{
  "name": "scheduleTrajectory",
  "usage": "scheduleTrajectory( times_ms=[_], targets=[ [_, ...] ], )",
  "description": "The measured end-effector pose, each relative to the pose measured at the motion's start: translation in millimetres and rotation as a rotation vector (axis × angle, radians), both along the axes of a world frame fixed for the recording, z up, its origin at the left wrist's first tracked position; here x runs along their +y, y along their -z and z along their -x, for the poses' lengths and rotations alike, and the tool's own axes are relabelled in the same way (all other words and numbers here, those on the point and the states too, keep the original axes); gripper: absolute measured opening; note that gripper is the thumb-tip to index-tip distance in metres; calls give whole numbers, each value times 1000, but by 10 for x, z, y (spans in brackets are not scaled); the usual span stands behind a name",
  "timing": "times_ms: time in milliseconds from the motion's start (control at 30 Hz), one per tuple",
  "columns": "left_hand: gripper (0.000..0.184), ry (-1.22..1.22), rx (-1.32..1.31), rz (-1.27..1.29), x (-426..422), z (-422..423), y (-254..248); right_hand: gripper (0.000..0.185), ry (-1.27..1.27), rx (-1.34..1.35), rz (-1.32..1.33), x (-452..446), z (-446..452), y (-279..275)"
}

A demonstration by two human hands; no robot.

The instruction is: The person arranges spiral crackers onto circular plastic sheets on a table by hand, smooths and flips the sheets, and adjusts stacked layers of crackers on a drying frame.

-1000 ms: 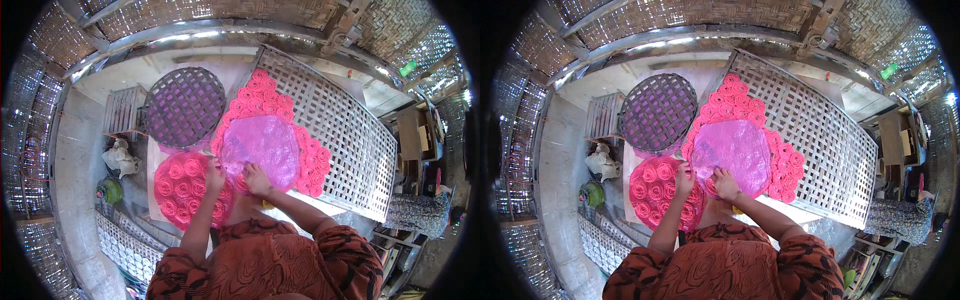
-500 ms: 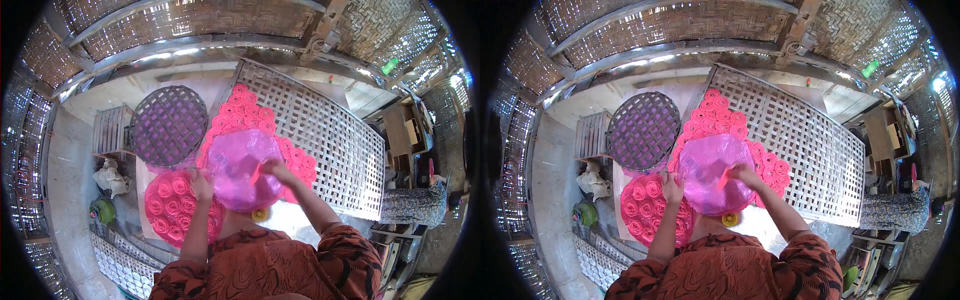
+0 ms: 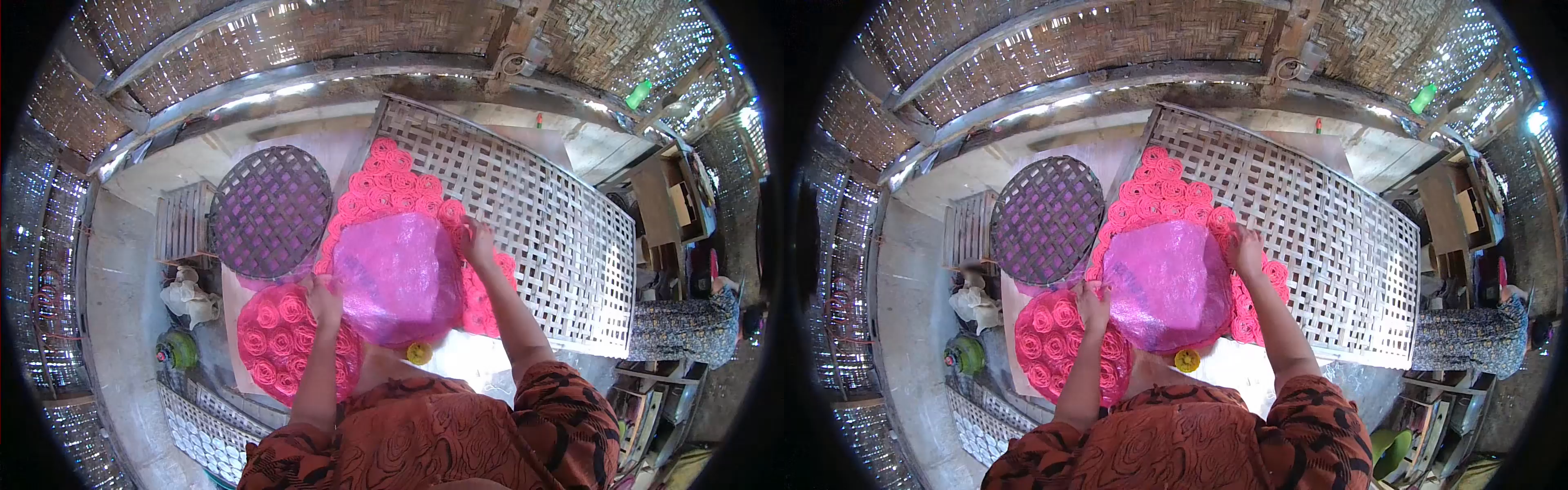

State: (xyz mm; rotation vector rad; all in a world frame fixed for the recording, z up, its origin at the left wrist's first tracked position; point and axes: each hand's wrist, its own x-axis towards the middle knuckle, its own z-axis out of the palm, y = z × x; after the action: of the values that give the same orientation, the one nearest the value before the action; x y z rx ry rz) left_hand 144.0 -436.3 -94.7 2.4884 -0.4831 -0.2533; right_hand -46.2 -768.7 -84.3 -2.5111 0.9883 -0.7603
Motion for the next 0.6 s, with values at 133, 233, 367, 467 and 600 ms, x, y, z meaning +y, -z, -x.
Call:
scheduleTrajectory(
  times_ms=[133, 233, 367, 467, 600],
  targets=[
    [35, 14, -178, 58, -94, 70, -76, 22, 70, 271, -380, 238, 184, 27],
    [32, 133, -12, 400, -224, 184, 56, 19, 39, 192, -278, 283, 234, 239],
    [32, 281, 346, 534, -436, 460, 177, 18, 109, 140, -281, 366, 138, 294],
    [33, 279, 528, 577, -556, 532, 160, 20, 13, 186, -234, 529, -64, 248],
    [34, 288, 803, 719, -656, 604, 210, 25, 88, 145, -225, 718, -260, 22]
  ],
)
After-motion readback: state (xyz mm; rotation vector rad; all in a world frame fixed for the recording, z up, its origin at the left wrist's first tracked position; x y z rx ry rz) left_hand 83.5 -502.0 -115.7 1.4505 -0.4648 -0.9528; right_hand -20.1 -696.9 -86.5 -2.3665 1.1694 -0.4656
